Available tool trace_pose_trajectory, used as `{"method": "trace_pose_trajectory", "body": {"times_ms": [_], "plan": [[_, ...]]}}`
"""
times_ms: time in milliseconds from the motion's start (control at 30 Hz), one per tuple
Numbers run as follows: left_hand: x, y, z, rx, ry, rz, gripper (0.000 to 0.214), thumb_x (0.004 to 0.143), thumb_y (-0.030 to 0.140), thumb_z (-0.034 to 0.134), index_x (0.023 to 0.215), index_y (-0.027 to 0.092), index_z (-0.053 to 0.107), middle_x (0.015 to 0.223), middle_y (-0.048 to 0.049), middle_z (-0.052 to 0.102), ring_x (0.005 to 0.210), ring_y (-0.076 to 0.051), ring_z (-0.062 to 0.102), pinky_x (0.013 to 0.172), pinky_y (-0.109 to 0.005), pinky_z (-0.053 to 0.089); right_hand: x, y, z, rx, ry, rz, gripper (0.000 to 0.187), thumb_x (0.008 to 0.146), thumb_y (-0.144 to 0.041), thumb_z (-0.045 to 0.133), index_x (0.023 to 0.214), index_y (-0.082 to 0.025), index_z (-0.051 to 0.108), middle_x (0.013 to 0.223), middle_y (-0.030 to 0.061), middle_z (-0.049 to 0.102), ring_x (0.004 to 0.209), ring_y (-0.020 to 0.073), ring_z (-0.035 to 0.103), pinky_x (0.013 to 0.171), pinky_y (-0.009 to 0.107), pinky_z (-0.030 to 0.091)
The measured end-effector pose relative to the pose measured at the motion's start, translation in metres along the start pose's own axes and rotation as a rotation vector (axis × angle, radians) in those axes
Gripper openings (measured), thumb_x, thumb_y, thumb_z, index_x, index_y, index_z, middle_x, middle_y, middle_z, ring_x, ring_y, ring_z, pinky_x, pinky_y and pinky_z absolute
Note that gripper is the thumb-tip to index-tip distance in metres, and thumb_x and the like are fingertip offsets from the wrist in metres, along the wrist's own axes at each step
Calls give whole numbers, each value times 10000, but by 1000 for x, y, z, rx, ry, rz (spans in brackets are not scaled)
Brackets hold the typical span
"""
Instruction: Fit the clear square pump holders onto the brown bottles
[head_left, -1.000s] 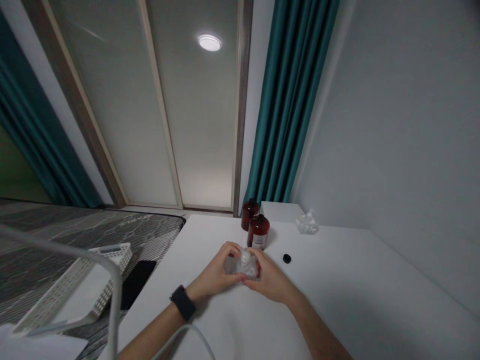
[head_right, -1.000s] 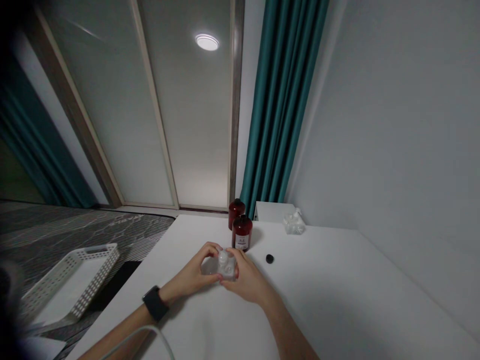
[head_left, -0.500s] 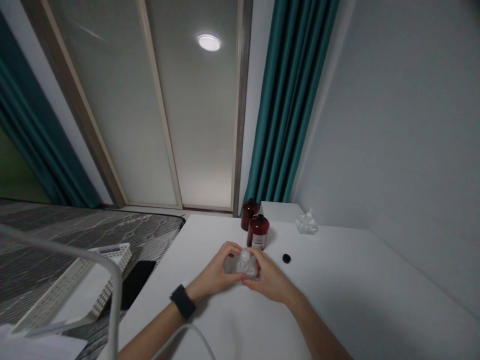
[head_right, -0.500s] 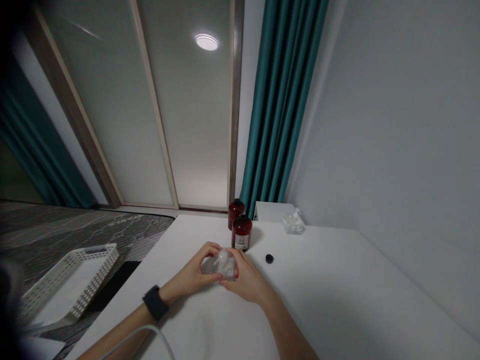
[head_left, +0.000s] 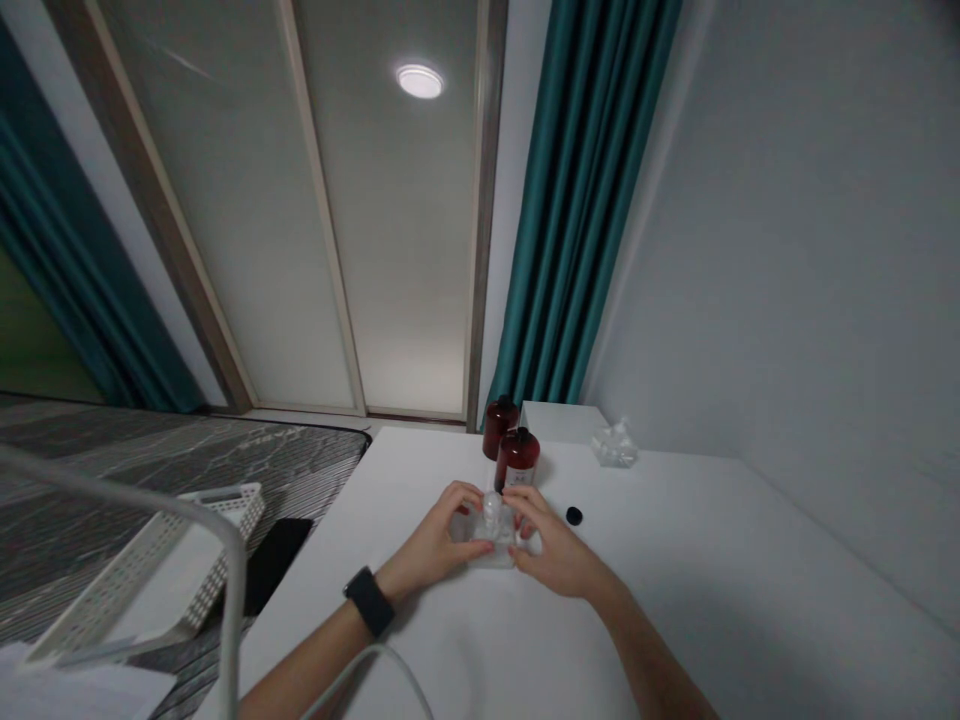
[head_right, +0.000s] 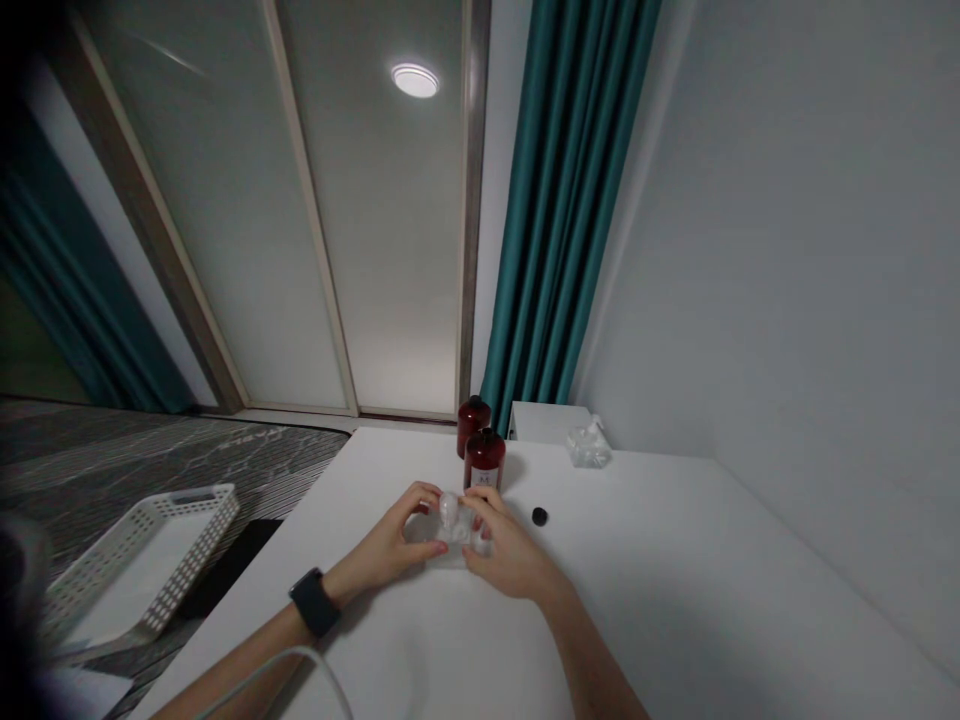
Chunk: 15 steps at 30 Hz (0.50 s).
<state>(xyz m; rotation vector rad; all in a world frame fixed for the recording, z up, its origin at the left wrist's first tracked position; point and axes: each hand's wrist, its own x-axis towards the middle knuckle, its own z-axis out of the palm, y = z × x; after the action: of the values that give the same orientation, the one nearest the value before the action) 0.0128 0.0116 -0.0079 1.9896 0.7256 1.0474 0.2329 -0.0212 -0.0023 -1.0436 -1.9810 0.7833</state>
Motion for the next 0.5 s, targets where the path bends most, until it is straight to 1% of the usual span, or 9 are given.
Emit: {"method": "trace_pose_trajectory", "body": {"times_ms": [100, 167, 200, 267, 400, 500], "plan": [[1, -1, 0, 3, 4, 13, 315, 782, 264, 784, 996, 209, 559, 1117, -64, 572, 1076, -242, 536, 953, -359, 422, 3, -2, 5, 12, 137, -50, 583, 750, -30, 499, 1290, -245, 542, 1193, 68, 546, 921, 182, 573, 881, 356, 510], [1, -1, 0, 3, 1, 21, 317, 780, 254, 787, 997, 209, 560, 1122, -64, 571, 1084, -241, 536, 958, -357, 422, 6, -4, 9, 8, 223, -58, 561, 760, -38, 487, 1284, -233, 539, 1074, 54, 557, 893, 186, 563, 894, 373, 495], [1, -1, 0, 3, -1, 23, 319, 780, 250, 788, 999, 209, 560, 1127, -65, 571, 1087, -240, 536, 960, -356, 422, 6, -6, 11, 3, 246, -60, 531, 769, -49, 493, 1264, -229, 551, 1039, 48, 556, 886, 188, 559, 893, 375, 490], [0, -1, 0, 1, -7, 27, 323, 781, 240, 788, 1005, 212, 557, 1138, -65, 571, 1088, -237, 539, 963, -356, 423, 8, -9, 15, -6, 256, -70, 470, 775, -66, 514, 1212, -228, 582, 1021, 47, 563, 905, 197, 554, 886, 369, 483], [-1, -1, 1, -2, -9, 41, 272, 789, 225, 777, 942, 210, 552, 1148, -68, 568, 1103, -238, 540, 988, -368, 415, 9, -13, 22, -15, 270, -75, 406, 796, -114, 570, 1183, -235, 600, 1076, 56, 603, 983, 218, 552, 902, 369, 468], [-1, 1, 2, -1, -6, 36, 270, 779, 220, 780, 914, 208, 547, 1150, -71, 568, 1110, -245, 539, 993, -377, 415, 10, -11, 25, -17, 302, -49, 311, 833, -176, 594, 1137, -234, 621, 1065, 58, 623, 1008, 230, 557, 910, 375, 464]]}}
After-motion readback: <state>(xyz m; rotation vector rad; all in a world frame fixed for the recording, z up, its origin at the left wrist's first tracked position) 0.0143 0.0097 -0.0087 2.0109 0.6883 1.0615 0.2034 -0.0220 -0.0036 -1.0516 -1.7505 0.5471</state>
